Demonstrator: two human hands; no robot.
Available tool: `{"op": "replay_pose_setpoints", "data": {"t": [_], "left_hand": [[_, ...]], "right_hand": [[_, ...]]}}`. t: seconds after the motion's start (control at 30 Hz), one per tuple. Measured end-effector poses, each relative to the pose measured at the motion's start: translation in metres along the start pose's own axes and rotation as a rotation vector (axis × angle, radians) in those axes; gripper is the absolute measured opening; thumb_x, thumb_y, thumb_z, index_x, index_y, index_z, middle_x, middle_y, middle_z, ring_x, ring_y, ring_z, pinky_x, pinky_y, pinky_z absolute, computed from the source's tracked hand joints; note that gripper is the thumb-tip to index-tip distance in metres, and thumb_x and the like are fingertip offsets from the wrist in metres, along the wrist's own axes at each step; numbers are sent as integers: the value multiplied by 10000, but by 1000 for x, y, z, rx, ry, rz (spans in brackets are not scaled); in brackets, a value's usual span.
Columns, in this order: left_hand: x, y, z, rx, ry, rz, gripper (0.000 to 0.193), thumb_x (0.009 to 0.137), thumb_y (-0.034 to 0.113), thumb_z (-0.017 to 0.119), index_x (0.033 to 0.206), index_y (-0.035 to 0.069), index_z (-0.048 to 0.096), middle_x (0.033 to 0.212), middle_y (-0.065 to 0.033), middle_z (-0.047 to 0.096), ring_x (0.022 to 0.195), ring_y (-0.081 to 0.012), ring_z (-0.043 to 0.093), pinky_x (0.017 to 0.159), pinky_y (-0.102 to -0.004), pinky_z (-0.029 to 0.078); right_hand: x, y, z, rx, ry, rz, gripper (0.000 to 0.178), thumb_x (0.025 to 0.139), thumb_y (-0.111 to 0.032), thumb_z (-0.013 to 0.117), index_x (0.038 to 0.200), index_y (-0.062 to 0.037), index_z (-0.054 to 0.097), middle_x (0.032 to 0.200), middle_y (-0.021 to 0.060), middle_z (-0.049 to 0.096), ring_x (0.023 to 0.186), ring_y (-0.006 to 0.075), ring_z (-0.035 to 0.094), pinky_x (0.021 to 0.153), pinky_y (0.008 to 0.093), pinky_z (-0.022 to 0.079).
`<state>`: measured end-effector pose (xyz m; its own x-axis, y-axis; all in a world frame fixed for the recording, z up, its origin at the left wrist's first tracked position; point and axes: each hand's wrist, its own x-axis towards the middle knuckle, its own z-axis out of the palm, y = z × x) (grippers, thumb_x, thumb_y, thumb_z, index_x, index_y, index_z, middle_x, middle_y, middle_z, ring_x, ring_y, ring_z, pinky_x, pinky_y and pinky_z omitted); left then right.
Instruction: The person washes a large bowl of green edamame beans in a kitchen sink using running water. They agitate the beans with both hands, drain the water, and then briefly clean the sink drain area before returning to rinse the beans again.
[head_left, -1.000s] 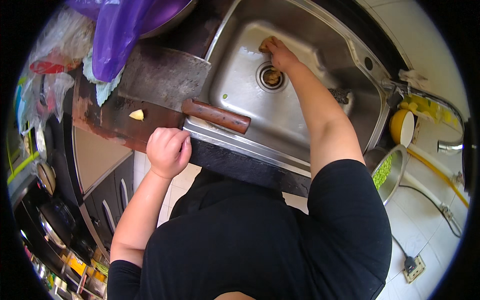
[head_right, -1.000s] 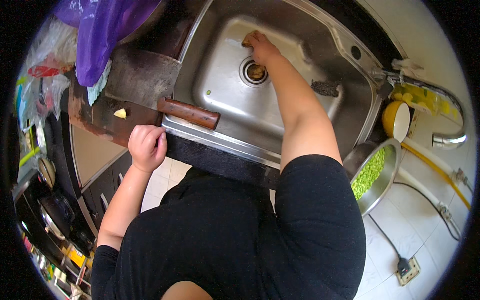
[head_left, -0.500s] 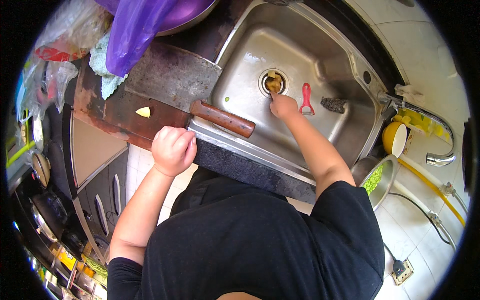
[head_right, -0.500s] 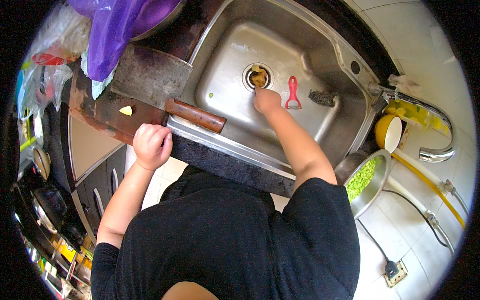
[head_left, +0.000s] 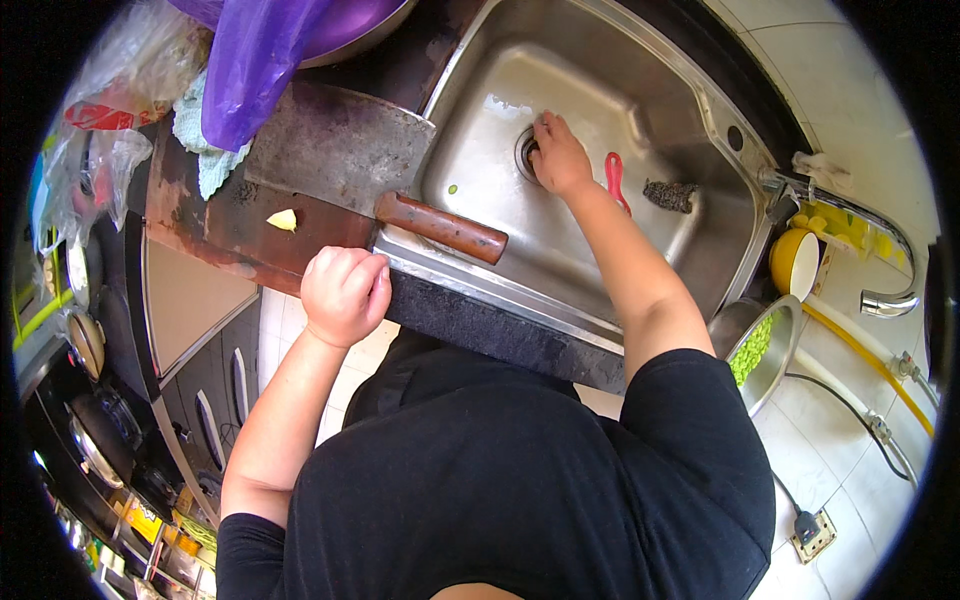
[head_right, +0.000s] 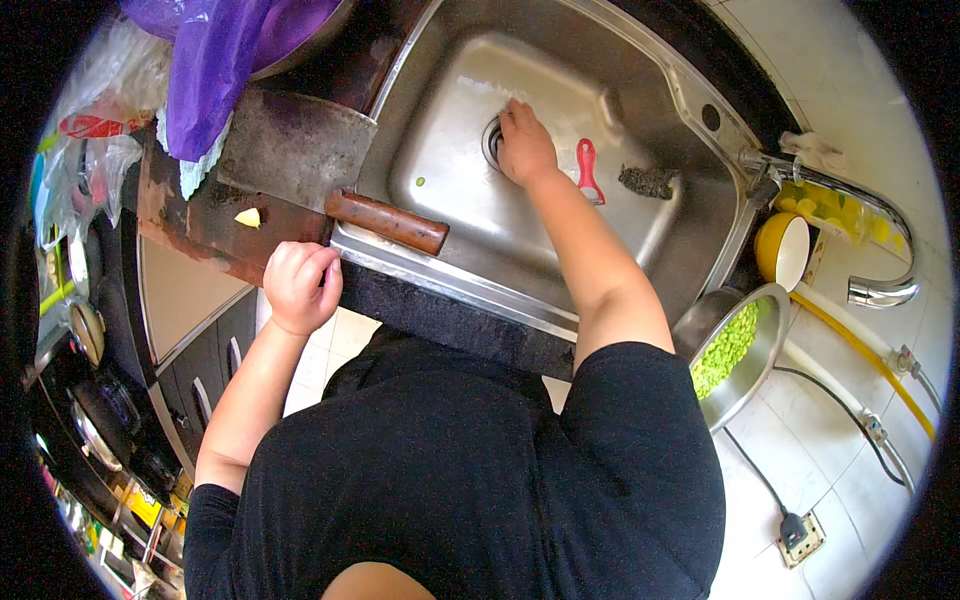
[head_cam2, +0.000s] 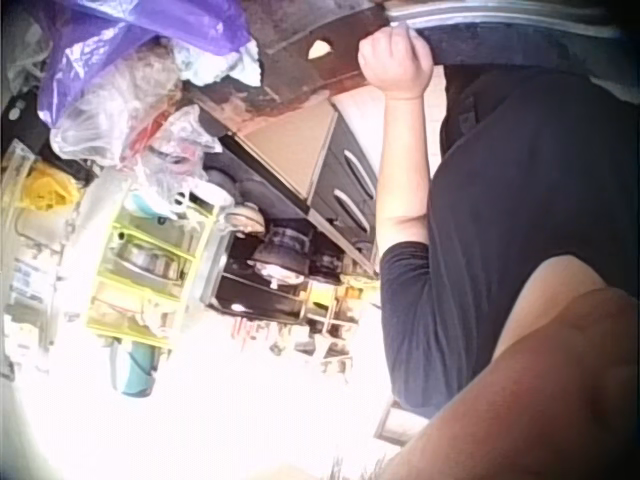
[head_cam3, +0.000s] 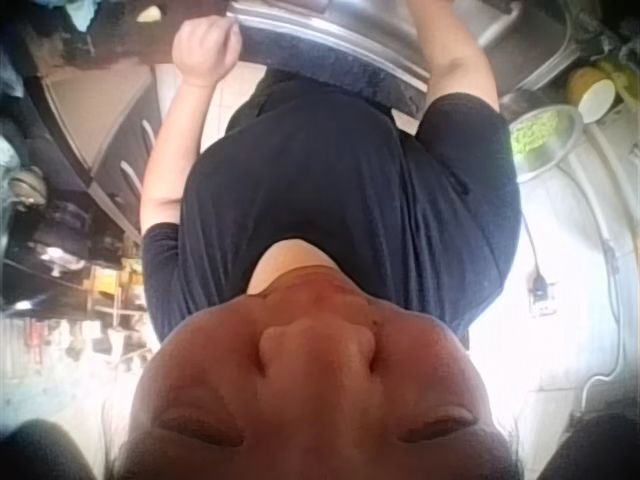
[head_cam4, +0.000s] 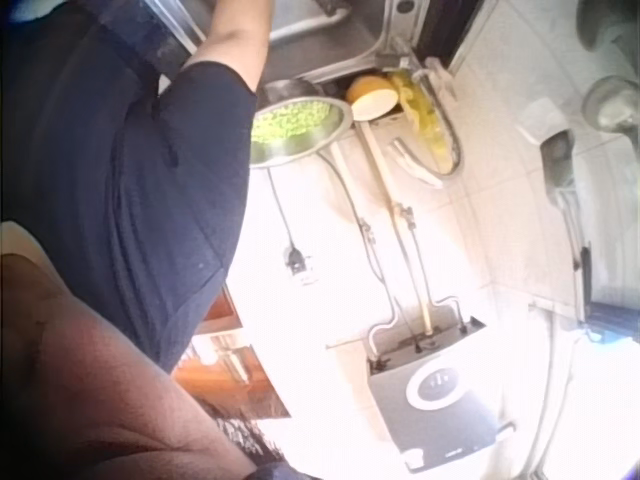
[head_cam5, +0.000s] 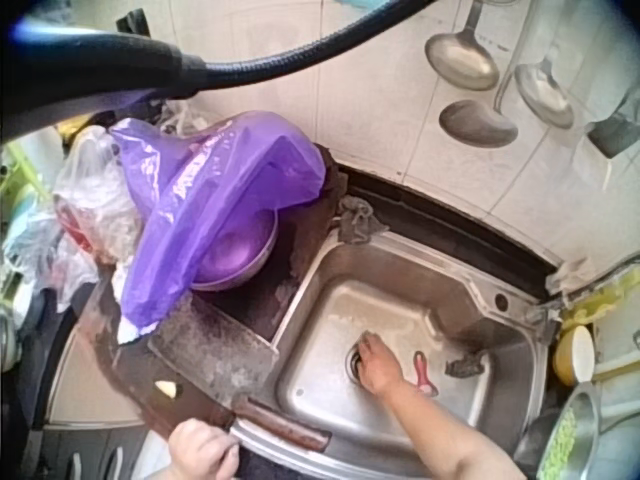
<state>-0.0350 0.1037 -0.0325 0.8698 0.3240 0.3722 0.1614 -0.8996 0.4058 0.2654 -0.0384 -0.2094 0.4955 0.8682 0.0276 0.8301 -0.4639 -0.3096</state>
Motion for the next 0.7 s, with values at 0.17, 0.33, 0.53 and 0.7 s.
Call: {"op": "replay_pose_setpoints", "data": {"t": [0.17, 0.33, 0.53, 0.7], "left_hand": [[-3, -2, 0, -9, 6, -12, 167, 603, 46, 626, 758, 85, 577, 702, -35, 541, 640, -217, 508, 576, -321, 421], [-3, -2, 1, -15, 4, -4, 174, 604, 47, 627, 766, 86, 577, 708, -36, 545, 642, -218, 510, 579, -321, 424], [-2, -1, -1, -10, 4, -1, 158, 609, 47, 626, 755, 86, 579, 698, -35, 541, 638, -216, 509, 577, -317, 424], [-2, -1, 1, 4, 12, 8, 152, 610, 46, 626, 750, 87, 583, 696, -35, 541, 635, -216, 510, 574, -316, 423]], "right_hand": [[-32, 3, -7, -70, -116, -133, 344, 773, -158, 523, 1083, -12, 524, 1257, 184, 407, 1065, 337, 475, 878, 377, 417], [-36, -28, -35, -63, -565, 259, 368, 793, -157, 452, 1144, -61, 506, 1081, 168, 555, 996, 319, 534, 788, 405, 451], [-21, -11, 10, 47, -568, 349, 405, 741, -203, 434, 1101, -55, 544, 968, 189, 599, 896, 327, 576, 771, 399, 455], [-4, -1, 20, 134, -578, 321, 348, 689, -237, 502, 947, -21, 594, 897, 193, 611, 874, 319, 581, 747, 385, 459]]}}
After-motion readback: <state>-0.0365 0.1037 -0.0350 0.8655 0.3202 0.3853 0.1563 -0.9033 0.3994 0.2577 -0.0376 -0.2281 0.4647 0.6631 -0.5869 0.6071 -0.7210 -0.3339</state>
